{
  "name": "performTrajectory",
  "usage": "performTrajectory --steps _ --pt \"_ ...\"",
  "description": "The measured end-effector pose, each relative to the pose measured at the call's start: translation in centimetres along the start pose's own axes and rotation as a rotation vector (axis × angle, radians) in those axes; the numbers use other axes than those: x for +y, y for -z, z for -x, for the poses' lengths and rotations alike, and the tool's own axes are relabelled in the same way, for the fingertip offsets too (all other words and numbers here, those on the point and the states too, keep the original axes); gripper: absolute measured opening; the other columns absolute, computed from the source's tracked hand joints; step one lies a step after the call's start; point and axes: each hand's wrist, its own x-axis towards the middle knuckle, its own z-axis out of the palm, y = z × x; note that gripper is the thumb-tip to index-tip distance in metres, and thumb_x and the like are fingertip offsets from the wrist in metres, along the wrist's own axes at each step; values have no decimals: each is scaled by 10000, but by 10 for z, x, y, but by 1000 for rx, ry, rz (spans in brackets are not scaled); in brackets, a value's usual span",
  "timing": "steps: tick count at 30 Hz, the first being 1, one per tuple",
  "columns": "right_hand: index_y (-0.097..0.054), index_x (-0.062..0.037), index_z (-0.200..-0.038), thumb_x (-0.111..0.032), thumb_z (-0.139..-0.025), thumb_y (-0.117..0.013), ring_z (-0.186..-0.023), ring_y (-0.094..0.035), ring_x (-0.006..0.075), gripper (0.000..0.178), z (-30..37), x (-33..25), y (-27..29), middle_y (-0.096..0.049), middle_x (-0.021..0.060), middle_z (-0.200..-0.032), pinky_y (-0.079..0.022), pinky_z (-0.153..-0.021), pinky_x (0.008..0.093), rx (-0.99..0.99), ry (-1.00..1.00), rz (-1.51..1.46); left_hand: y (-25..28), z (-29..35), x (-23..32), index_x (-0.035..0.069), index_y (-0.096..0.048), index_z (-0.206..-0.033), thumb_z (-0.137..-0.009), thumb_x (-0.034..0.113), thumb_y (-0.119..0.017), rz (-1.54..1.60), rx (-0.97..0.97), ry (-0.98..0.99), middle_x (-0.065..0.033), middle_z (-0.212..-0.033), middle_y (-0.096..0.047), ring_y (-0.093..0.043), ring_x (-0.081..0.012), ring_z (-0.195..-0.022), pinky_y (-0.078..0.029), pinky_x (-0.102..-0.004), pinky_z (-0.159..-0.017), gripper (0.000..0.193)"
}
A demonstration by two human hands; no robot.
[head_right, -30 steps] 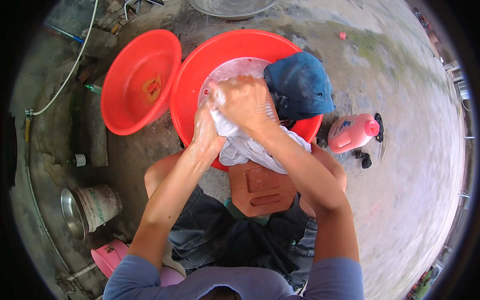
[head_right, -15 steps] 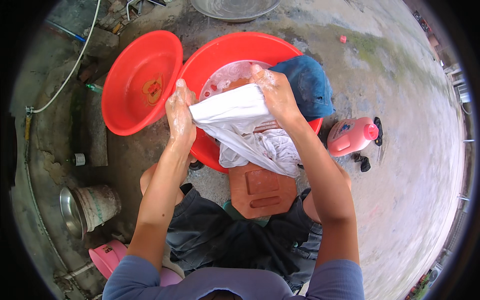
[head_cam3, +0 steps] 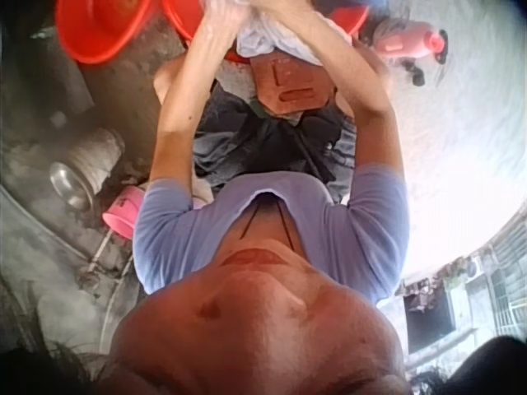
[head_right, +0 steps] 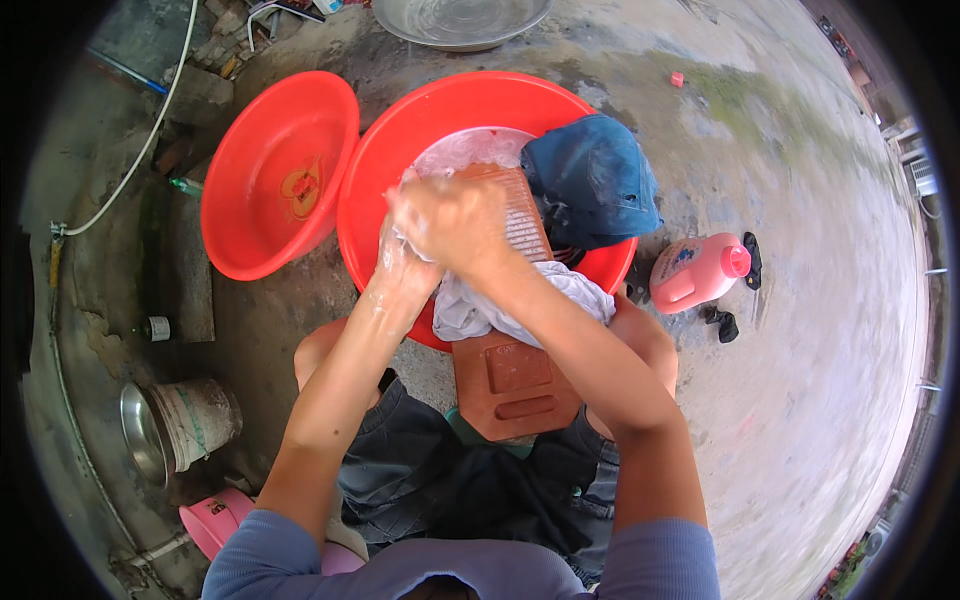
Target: The person washes a white shirt by hand in a red basin of soapy water, scrubbing it against a washboard and checking different sections before laying it flat.
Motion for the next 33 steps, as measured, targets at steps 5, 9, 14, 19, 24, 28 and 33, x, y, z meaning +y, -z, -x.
performTrajectory --steps 5,9,14,19,24,28,33 --pt "-517 -124 -534 -204 -725 -582 -470 -563 197 217 -6 -32 2 -509 29 -500 -419 -368 316 -12 8 -21 -14 -51 58 173 -445 -603 -893 364 -454 -541 -153 863 37 -503 -364 -387 -103 -484 -339 -275 -431 348" --pt "-536 -107 -559 -204 -722 -591 -457 -554 186 197 -19 0 0 -538 33 -531 -423 -380 312 59 -93 113 -54 -8 15 130 -497 -735 -907 318 -408 -961 459 333 14 -673 -497 -507 -104 -636 -453 -258 -592 270" --pt "-547 -108 -570 -187 -701 -616 -423 -541 193 167 -11 3 -7 -534 42 -516 -410 -356 315 103 6 26 -17 -21 43 155 -467 -697 -909 342 -424 -802 332 450 27 -667 -472 -464 -82 -642 -396 -261 -578 286" --pt "-570 -143 -593 -161 -642 -611 -422 -534 180 66 -12 -6 -8 -528 47 -507 -405 -364 316 96 -65 110 5 -45 71 166 -487 -674 -910 341 -419 -527 -288 838 36 -628 -463 -460 -87 -609 -388 -260 -537 301" --pt "-598 -95 -627 -190 -733 -572 -527 -583 267 145 -14 42 16 -547 132 -524 -427 -422 370 -1 -284 125 -38 -6 25 140 -428 -623 -901 361 -434 -927 324 453 36 -576 -408 -433 -89 -548 -381 -240 -501 354" --pt "-586 0 -688 -315 -830 -561 -502 -464 134 347 2 73 53 -529 77 -542 -401 -520 280 -33 -755 -331 -26 -34 76 130 -415 -636 -902 366 -422 -1534 -220 707 37 -580 -380 -389 -68 -496 -374 -242 -475 356" --pt "-486 -64 -540 -414 -833 -537 -544 -377 73 460 41 137 123 -429 -31 -545 -298 -506 242 -405 -1037 -437 -7 16 94 44 -534 -832 -902 389 -398 -1713 -755 1892 -67 -784 -619 -632 -143 -731 -477 -227 -583 378"
